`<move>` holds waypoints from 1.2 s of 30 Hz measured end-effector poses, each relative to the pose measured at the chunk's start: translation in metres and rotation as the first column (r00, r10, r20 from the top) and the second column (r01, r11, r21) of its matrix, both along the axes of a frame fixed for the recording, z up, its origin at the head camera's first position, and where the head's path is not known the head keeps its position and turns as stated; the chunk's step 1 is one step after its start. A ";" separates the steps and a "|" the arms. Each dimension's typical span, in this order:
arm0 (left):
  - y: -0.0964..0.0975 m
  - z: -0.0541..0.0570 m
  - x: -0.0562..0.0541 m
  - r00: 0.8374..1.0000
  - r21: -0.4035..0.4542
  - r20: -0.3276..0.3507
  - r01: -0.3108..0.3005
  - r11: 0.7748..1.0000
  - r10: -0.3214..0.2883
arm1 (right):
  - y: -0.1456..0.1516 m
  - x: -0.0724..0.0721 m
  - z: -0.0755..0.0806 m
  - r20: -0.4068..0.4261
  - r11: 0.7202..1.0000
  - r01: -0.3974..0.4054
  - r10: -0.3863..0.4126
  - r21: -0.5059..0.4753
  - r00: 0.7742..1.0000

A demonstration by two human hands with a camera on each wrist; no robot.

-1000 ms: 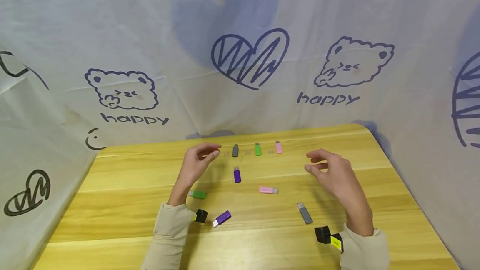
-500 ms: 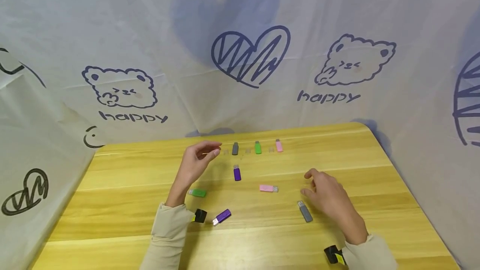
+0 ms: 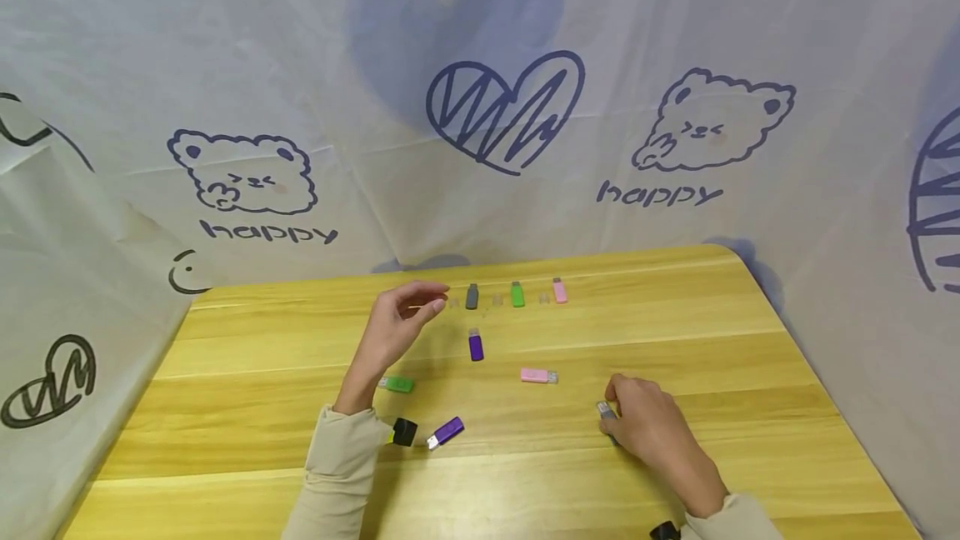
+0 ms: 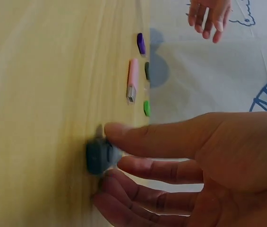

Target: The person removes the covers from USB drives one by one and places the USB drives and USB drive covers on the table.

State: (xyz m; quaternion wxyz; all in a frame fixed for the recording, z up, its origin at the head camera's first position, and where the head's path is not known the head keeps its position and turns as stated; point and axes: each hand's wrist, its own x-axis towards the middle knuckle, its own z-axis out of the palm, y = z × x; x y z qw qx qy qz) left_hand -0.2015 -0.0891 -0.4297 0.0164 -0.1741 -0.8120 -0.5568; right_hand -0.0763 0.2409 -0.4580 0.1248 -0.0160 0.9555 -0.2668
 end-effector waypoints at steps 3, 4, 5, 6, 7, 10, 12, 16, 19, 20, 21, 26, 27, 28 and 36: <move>0.001 0.001 0.001 1.000 -0.006 0.000 0.005 1.000 -0.005 | -0.001 0.000 -0.002 -0.005 1.000 0.010 -0.010 -0.006 1.000; 0.001 0.001 0.001 1.000 -0.008 0.001 0.007 1.000 -0.007 | -0.002 0.000 -0.002 -0.008 1.000 0.013 -0.013 -0.006 1.000; 0.002 0.001 0.002 1.000 -0.010 0.000 0.011 1.000 -0.011 | -0.002 0.001 -0.003 -0.010 1.000 0.015 -0.016 -0.007 1.000; 0.002 0.002 0.002 1.000 -0.013 -0.003 0.016 1.000 -0.016 | -0.002 0.001 -0.003 -0.011 1.000 0.017 -0.017 -0.011 1.000; 0.003 0.002 0.002 1.000 -0.015 -0.005 0.020 1.000 -0.020 | -0.001 0.001 -0.004 -0.011 1.000 0.020 -0.020 -0.014 1.000; 0.004 0.002 0.003 1.000 -0.017 -0.012 0.025 1.000 -0.026 | -0.001 0.001 -0.004 -0.026 0.999 0.021 -0.022 -0.026 0.999; 0.005 0.002 0.003 0.999 -0.015 -0.016 0.030 0.999 -0.030 | 0.000 0.001 -0.003 -0.052 0.999 0.013 -0.016 -0.042 0.999; 0.007 0.003 0.004 0.999 -0.010 -0.011 0.046 0.999 -0.046 | -0.001 -0.003 0.005 -0.141 0.997 -0.023 0.012 -0.078 0.990; 0.009 0.003 0.005 0.998 -0.011 -0.013 0.063 0.998 -0.063 | -0.005 -0.010 0.014 -0.215 0.992 -0.050 0.024 -0.114 0.976; 0.009 0.003 0.006 0.998 -0.011 -0.012 0.069 0.998 -0.069 | -0.007 -0.013 0.018 -0.236 0.991 -0.055 0.024 -0.126 0.971; 0.010 0.002 0.006 0.997 -0.009 -0.016 0.075 0.997 -0.075 | -0.010 -0.016 0.021 -0.254 0.989 -0.058 0.021 -0.139 0.967; 0.013 0.003 0.008 0.995 -0.002 -0.012 0.095 0.996 -0.095 | -0.024 -0.032 0.036 -0.306 0.979 -0.056 -0.007 -0.195 0.952; 0.013 0.003 0.008 0.995 -0.001 -0.013 0.096 0.995 -0.096 | -0.027 -0.035 0.039 -0.316 0.977 -0.057 -0.012 -0.207 0.949; 0.014 0.003 0.008 0.995 0.001 -0.012 0.098 0.995 -0.098 | -0.030 -0.038 0.042 -0.324 0.974 -0.057 -0.017 -0.220 0.946; 0.015 0.005 0.010 0.993 0.018 -0.035 0.112 0.994 -0.111 | -0.054 -0.056 0.059 -0.399 0.937 -0.079 -0.068 -0.341 0.914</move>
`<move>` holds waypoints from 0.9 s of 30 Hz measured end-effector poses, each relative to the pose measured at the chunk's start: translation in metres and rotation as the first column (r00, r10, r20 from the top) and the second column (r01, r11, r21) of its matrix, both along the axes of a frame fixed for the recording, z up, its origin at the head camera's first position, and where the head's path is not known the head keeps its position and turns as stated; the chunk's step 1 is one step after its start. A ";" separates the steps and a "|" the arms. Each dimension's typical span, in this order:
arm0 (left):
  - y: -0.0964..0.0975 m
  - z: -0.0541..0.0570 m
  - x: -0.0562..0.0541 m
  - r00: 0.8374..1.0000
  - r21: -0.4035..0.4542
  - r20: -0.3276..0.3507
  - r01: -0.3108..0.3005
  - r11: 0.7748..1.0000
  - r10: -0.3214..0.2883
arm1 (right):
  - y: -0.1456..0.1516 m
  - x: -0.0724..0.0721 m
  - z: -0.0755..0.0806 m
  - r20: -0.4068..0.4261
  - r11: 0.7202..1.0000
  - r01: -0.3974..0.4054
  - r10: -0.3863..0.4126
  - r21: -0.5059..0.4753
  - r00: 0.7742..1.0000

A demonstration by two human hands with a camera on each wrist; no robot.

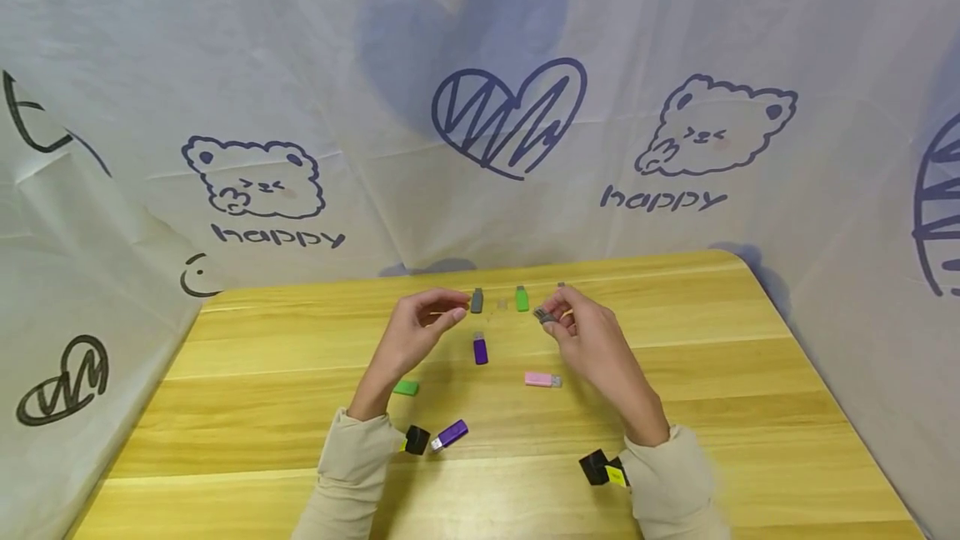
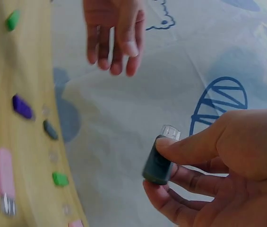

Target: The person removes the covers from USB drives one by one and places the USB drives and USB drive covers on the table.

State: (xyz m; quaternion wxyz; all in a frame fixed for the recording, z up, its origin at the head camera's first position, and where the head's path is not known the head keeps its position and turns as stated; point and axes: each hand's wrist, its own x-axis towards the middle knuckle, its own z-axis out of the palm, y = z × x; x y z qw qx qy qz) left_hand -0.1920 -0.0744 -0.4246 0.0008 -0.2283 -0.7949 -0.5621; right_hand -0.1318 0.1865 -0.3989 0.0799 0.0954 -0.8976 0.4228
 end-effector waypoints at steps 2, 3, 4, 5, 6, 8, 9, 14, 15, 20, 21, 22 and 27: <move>0.000 0.000 0.001 1.000 0.004 -0.002 0.003 1.000 -0.003 | -0.006 -0.004 0.001 -0.008 0.999 0.001 -0.001 -0.042 1.000; 0.000 0.000 0.001 1.000 0.005 -0.004 0.003 1.000 -0.003 | -0.009 -0.005 0.000 -0.008 0.998 -0.001 0.001 -0.062 1.000; 0.001 0.000 0.002 1.000 0.007 -0.005 0.002 1.000 -0.002 | -0.011 -0.007 0.000 -0.006 0.997 -0.001 0.001 -0.079 1.000; 0.002 0.000 0.002 1.000 0.010 -0.006 0.004 1.000 -0.003 | -0.014 -0.008 -0.001 -0.001 0.996 0.001 -0.001 -0.092 1.000; 0.003 -0.001 0.003 1.000 0.011 -0.005 0.005 1.000 -0.005 | -0.016 -0.009 -0.002 0.001 0.995 0.004 -0.004 -0.103 1.000; 0.006 -0.002 0.004 1.000 0.022 -0.001 0.012 1.000 -0.012 | -0.021 -0.010 -0.003 0.003 0.993 0.010 -0.010 -0.119 1.000; 0.007 -0.002 0.004 1.000 0.029 0.000 0.019 0.999 -0.019 | -0.023 -0.010 -0.004 0.004 0.992 0.012 -0.012 -0.129 1.000; 0.012 0.000 0.008 0.998 0.062 0.020 0.056 0.997 -0.057 | -0.031 -0.011 -0.006 -0.016 0.985 0.018 -0.021 -0.174 1.000; 0.013 0.000 0.008 0.998 0.063 0.022 0.058 0.996 -0.059 | -0.032 -0.011 -0.006 -0.023 0.983 0.019 -0.023 -0.182 0.999; 0.014 0.002 0.009 0.998 0.086 0.025 0.061 0.994 -0.063 | -0.037 -0.011 -0.005 -0.033 0.977 0.032 -0.040 -0.210 0.999; 0.015 0.003 0.009 0.997 0.100 0.026 0.065 0.993 -0.068 | -0.038 -0.011 -0.005 -0.032 0.975 0.034 -0.042 -0.220 0.999; 0.015 0.003 0.009 0.997 0.115 0.028 0.070 0.991 -0.073 | -0.038 -0.011 -0.004 -0.030 0.972 0.035 -0.043 -0.230 0.999; 0.016 0.005 0.008 0.994 0.173 0.047 0.086 0.981 -0.095 | -0.042 -0.012 -0.005 -0.036 0.958 0.007 -0.018 -0.285 0.999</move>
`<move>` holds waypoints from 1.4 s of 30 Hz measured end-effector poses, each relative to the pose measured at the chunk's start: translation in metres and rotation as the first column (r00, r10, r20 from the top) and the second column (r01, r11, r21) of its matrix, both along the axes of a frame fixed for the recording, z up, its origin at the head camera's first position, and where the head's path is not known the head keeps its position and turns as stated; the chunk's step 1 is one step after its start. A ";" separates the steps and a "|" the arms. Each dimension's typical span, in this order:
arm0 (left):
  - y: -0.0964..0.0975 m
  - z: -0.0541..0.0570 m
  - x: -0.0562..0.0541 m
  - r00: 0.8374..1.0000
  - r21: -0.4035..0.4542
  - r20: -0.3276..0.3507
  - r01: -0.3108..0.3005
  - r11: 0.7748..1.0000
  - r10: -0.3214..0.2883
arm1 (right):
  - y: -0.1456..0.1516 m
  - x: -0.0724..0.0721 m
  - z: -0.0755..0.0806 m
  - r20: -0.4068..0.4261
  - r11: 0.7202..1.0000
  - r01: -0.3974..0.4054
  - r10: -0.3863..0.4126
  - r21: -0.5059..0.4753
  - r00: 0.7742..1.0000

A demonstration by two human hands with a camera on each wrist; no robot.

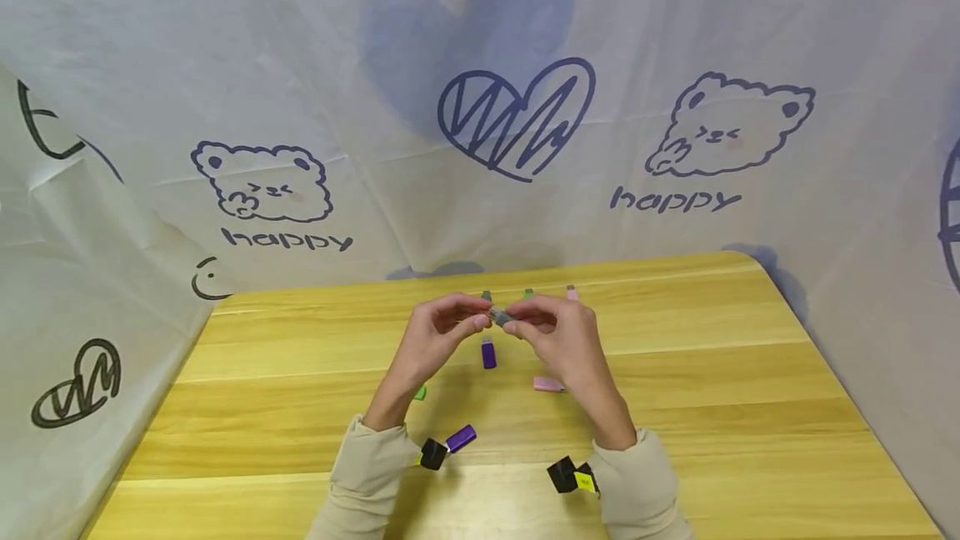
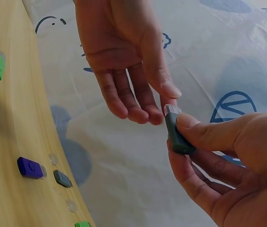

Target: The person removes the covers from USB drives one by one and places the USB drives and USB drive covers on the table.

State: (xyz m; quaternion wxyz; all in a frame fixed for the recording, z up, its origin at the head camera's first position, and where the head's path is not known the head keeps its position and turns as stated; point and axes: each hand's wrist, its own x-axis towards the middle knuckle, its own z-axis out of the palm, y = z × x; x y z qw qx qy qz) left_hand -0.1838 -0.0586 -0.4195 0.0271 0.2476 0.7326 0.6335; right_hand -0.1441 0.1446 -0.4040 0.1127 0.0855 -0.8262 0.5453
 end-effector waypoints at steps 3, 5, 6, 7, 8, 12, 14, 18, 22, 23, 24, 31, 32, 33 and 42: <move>0.001 0.000 0.000 1.000 0.009 0.007 -0.001 1.000 0.001 | -0.002 0.000 0.000 -0.005 1.000 -0.014 0.014 0.000 1.000; 0.002 0.000 0.000 1.000 0.018 0.012 -0.005 1.000 0.004 | -0.003 0.000 -0.001 -0.010 1.000 -0.017 0.017 0.007 1.000; 0.003 0.000 0.000 1.000 0.026 0.013 -0.005 1.000 0.005 | -0.003 0.000 -0.001 -0.016 1.000 -0.019 0.019 0.011 1.000; 0.003 -0.001 0.000 1.000 0.034 0.014 -0.007 0.999 0.006 | -0.004 0.000 0.000 -0.020 1.000 -0.022 0.022 0.014 1.000; 0.003 -0.001 0.000 1.000 0.041 0.016 -0.009 0.999 0.008 | -0.004 0.000 0.000 -0.025 1.000 -0.025 0.026 0.016 0.999; 0.003 -0.001 0.000 0.999 0.053 0.024 -0.027 0.998 0.026 | -0.005 0.001 0.001 -0.036 0.999 -0.039 0.039 0.019 0.999; 0.003 0.000 0.001 0.999 0.049 0.028 -0.039 0.998 0.038 | -0.005 0.001 0.002 -0.040 0.999 -0.042 0.043 0.022 0.998; 0.002 0.002 0.002 0.998 0.041 0.044 -0.055 0.998 0.054 | -0.004 0.002 0.003 -0.044 0.998 -0.052 0.053 0.025 0.998; 0.000 0.004 0.003 0.997 0.036 0.054 -0.061 0.997 0.059 | -0.004 0.002 0.003 -0.037 0.998 -0.059 0.059 0.025 0.998; 0.000 0.004 0.003 0.997 0.036 0.054 -0.061 0.997 0.059 | -0.004 0.002 0.003 -0.033 0.998 -0.059 0.060 0.024 0.998; 0.000 0.004 0.003 0.997 0.037 0.055 -0.061 0.997 0.059 | -0.004 0.002 0.003 -0.029 0.998 -0.060 0.061 0.024 0.998; 0.000 0.005 0.003 0.997 0.033 0.052 -0.058 0.998 0.057 | -0.002 0.003 0.002 0.002 0.997 -0.072 0.072 0.019 0.997; 0.000 0.005 0.003 0.997 0.032 0.048 -0.057 0.998 0.055 | -0.002 0.003 0.002 0.004 0.997 -0.074 0.074 0.020 0.997; 0.000 0.005 0.003 0.997 0.031 0.045 -0.057 0.998 0.055 | -0.001 0.003 0.002 0.007 0.997 -0.076 0.076 0.018 0.997; -0.001 0.006 0.005 0.997 0.026 0.044 -0.065 0.998 0.064 | -0.002 0.004 0.003 0.002 0.996 -0.092 0.092 0.018 0.996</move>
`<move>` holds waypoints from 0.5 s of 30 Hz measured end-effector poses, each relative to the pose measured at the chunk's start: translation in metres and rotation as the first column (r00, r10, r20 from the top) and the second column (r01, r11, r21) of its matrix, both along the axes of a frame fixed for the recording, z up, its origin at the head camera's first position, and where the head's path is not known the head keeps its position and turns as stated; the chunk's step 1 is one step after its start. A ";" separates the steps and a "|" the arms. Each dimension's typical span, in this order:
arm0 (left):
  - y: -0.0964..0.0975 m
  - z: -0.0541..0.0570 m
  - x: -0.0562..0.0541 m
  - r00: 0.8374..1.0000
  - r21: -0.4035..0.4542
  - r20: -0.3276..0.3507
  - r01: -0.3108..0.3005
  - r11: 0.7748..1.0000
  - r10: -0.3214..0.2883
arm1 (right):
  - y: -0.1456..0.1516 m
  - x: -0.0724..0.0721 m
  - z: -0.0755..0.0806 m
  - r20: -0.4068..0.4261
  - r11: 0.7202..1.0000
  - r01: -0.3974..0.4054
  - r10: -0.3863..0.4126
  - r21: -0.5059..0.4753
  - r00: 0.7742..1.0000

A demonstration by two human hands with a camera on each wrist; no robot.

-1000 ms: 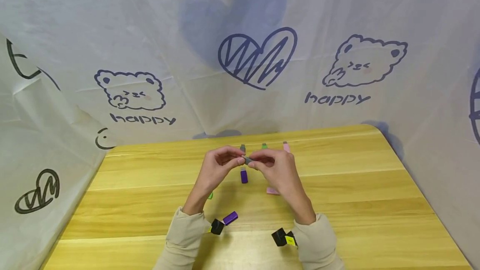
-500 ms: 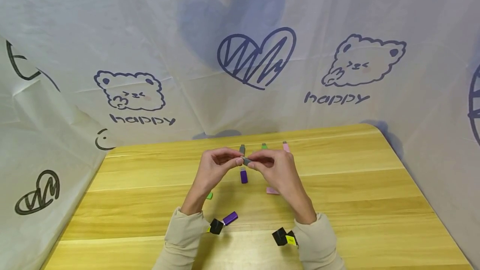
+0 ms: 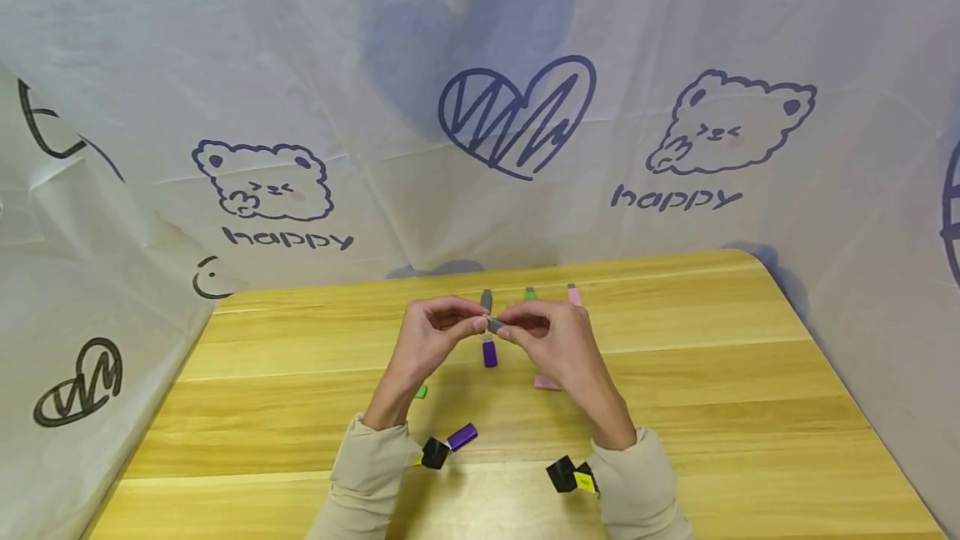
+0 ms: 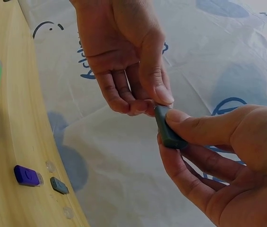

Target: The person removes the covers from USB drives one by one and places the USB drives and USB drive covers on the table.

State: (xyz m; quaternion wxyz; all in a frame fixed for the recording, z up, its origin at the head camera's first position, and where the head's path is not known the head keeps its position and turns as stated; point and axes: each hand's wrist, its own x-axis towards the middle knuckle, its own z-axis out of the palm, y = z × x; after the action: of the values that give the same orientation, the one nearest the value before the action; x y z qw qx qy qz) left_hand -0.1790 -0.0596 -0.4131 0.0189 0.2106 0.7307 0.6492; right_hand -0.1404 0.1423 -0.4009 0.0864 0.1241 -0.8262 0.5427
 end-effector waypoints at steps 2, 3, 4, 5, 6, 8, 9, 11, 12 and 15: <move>0.000 0.000 0.000 1.000 0.000 0.007 0.000 1.000 0.000 | 0.000 0.000 0.000 0.005 1.000 -0.005 0.005 0.001 1.000; 0.001 0.000 0.000 1.000 0.000 0.012 -0.001 1.000 0.001 | 0.000 0.000 0.001 0.010 1.000 -0.008 0.008 0.000 1.000; 0.001 0.000 0.000 1.000 0.002 0.014 0.000 1.000 0.000 | 0.000 0.000 0.001 0.016 1.000 -0.011 0.011 -0.002 1.000; 0.001 0.000 0.000 1.000 0.008 0.015 0.001 1.000 -0.001 | 0.001 0.001 0.001 0.023 1.000 -0.015 0.015 -0.002 1.000; 0.002 0.000 0.000 1.000 0.013 0.018 0.002 1.000 -0.002 | 0.001 0.001 0.001 0.033 1.000 -0.019 0.019 -0.005 0.999; 0.002 -0.002 0.000 1.000 0.028 0.026 0.008 1.000 -0.009 | 0.002 0.001 0.002 0.052 1.000 -0.026 0.027 -0.007 0.998; 0.003 -0.002 0.000 0.999 0.036 0.031 0.013 0.999 -0.014 | 0.002 0.001 0.002 0.061 1.000 -0.030 0.030 -0.009 0.998; 0.003 -0.003 -0.001 0.999 0.051 0.044 0.022 0.998 -0.025 | 0.003 0.001 0.003 0.073 0.999 -0.035 0.035 -0.009 0.997; 0.004 -0.003 -0.001 0.998 0.054 0.054 0.026 0.998 -0.029 | 0.003 0.001 0.003 0.077 0.999 -0.037 0.037 -0.009 0.996; 0.004 -0.002 0.000 0.996 0.064 0.077 0.032 0.997 -0.037 | 0.004 0.002 0.004 0.087 0.999 -0.047 0.048 -0.016 0.995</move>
State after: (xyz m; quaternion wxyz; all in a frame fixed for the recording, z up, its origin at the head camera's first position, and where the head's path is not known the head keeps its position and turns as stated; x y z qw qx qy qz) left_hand -0.1788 -0.0553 -0.4149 0.0519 0.1981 0.7051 0.6789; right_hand -0.1385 0.1463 -0.3967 0.0383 0.1192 -0.8222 0.5552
